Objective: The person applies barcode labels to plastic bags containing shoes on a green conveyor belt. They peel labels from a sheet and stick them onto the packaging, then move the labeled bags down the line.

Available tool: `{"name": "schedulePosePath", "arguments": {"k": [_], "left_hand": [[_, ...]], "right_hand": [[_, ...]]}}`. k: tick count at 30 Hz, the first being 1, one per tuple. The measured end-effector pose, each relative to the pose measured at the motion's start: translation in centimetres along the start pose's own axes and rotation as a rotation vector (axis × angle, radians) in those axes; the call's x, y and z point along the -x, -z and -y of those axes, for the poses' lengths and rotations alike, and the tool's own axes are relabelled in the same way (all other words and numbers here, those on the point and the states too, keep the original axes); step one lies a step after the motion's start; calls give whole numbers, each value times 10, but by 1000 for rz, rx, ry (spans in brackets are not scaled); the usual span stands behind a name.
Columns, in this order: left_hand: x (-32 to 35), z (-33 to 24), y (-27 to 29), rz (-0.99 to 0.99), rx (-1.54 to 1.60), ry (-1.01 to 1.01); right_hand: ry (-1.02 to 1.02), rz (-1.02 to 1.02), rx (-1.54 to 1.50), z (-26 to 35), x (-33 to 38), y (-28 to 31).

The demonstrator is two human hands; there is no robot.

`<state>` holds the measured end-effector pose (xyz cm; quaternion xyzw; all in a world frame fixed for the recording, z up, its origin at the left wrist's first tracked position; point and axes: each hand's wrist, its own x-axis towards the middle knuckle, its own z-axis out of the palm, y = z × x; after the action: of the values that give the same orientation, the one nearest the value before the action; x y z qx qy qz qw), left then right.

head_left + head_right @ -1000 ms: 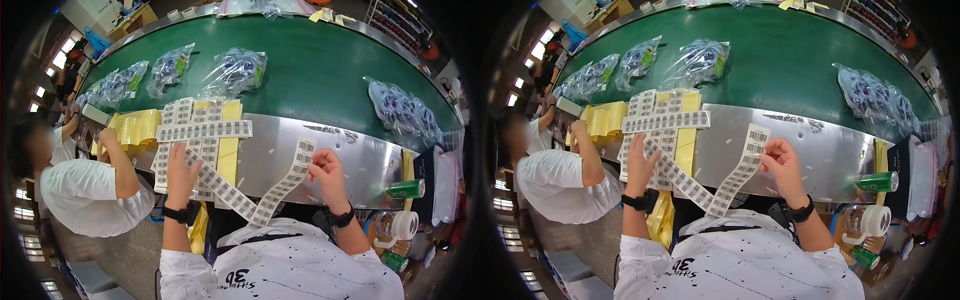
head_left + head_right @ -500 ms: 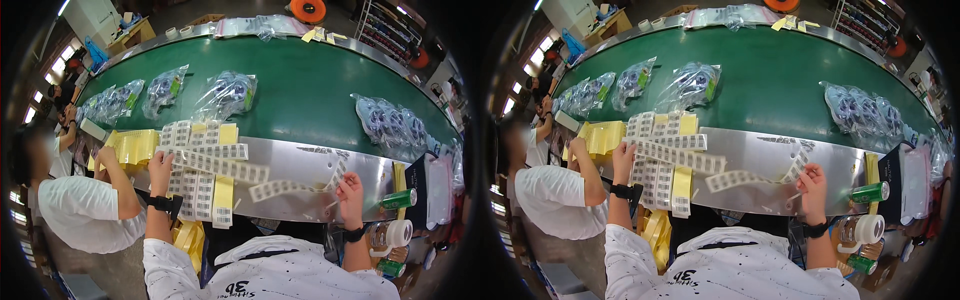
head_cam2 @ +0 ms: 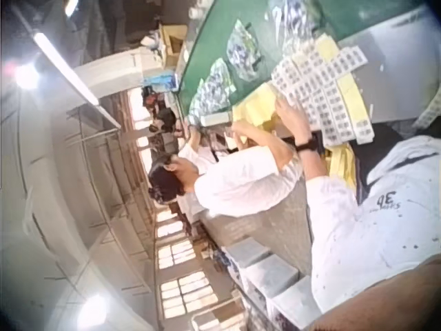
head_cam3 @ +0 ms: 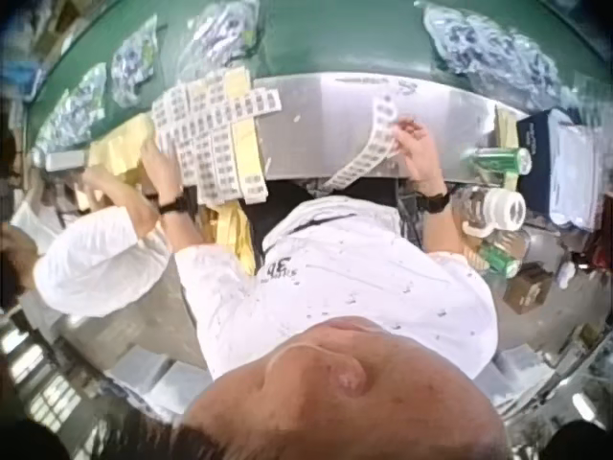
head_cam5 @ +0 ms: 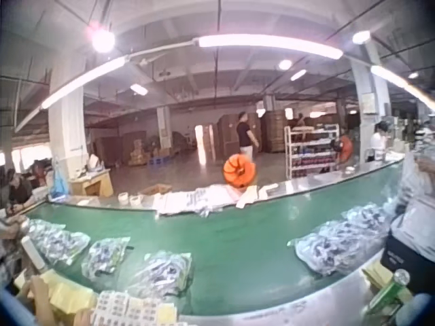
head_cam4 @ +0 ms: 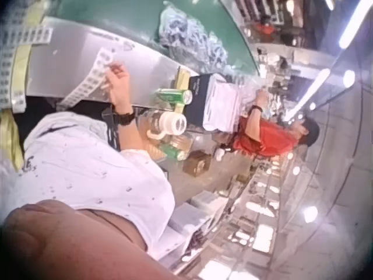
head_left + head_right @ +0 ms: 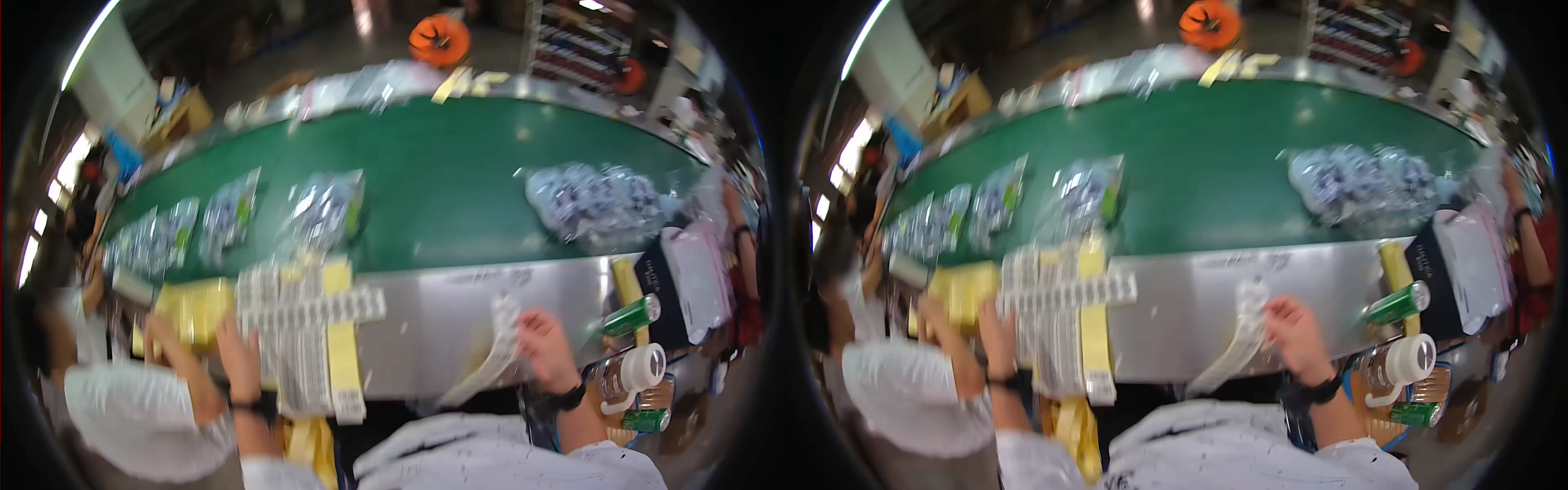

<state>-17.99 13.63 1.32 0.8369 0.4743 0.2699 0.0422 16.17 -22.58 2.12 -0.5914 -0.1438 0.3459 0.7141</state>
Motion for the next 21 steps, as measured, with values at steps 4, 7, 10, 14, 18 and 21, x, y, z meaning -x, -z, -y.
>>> {"name": "schedulePosePath", "arguments": {"k": [4, 7, 10, 14, 18, 21], "left_hand": [[60, -82, 14, 161, 485, -336], [69, -201, 39, 583, 833, -281], [72, -209, 27, 415, 850, -279], [72, -212, 21, 437, 1054, 48], [71, -214, 23, 578, 1107, 71], [72, -227, 22, 573, 1123, 107]], "right_hand": [[-79, 456, 8, -20, -7, -56], [220, 526, 329, -11, 1, -70], [352, 579, 419, -3, 4, -90], [304, 591, 373, -1, 11, -93], [284, 600, 400, -2, 17, -90], [283, 520, 389, 0, 18, -87]]}}
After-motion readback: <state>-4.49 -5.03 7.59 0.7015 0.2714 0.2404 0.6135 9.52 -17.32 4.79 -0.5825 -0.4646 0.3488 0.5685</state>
